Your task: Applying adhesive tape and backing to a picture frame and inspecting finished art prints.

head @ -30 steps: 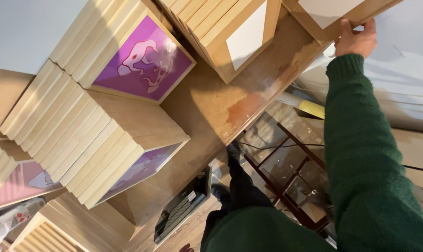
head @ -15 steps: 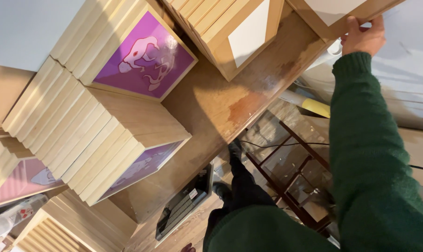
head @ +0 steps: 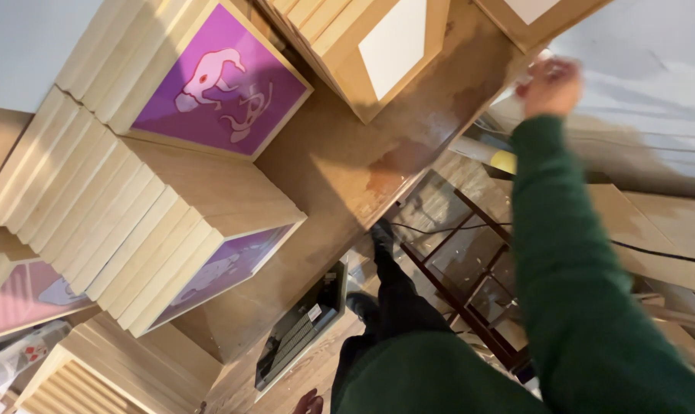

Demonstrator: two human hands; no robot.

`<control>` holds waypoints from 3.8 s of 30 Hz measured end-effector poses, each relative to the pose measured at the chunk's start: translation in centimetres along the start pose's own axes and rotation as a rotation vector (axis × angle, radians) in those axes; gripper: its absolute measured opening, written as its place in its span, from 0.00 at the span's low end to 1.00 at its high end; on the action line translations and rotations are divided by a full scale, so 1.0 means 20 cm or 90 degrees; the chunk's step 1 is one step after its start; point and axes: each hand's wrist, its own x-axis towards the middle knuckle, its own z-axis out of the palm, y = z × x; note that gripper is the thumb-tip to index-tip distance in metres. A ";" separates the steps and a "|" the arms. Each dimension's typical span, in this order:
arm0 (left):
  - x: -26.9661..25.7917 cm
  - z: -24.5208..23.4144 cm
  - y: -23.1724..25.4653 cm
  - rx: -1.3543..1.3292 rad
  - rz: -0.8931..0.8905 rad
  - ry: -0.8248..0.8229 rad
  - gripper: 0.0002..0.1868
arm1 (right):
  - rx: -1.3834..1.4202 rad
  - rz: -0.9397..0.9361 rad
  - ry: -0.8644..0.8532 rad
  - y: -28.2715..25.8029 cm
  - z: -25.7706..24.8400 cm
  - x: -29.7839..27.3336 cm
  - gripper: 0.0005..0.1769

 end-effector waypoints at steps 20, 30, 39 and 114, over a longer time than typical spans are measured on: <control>0.23 -0.15 0.08 0.130 0.092 -0.245 0.27 | -0.524 0.046 -0.963 0.85 -0.84 -2.78 0.17; 0.28 -0.54 -0.26 0.201 0.170 -0.314 0.25 | -0.489 0.093 -0.580 0.97 -1.49 -3.67 0.20; 0.62 -0.84 -0.55 0.236 -0.052 -0.626 0.26 | -0.393 0.261 -0.405 0.83 -2.00 -4.24 0.24; -4.22 4.50 -1.41 0.107 0.508 -0.614 0.39 | -0.136 0.063 0.305 1.11 -8.08 -3.04 0.25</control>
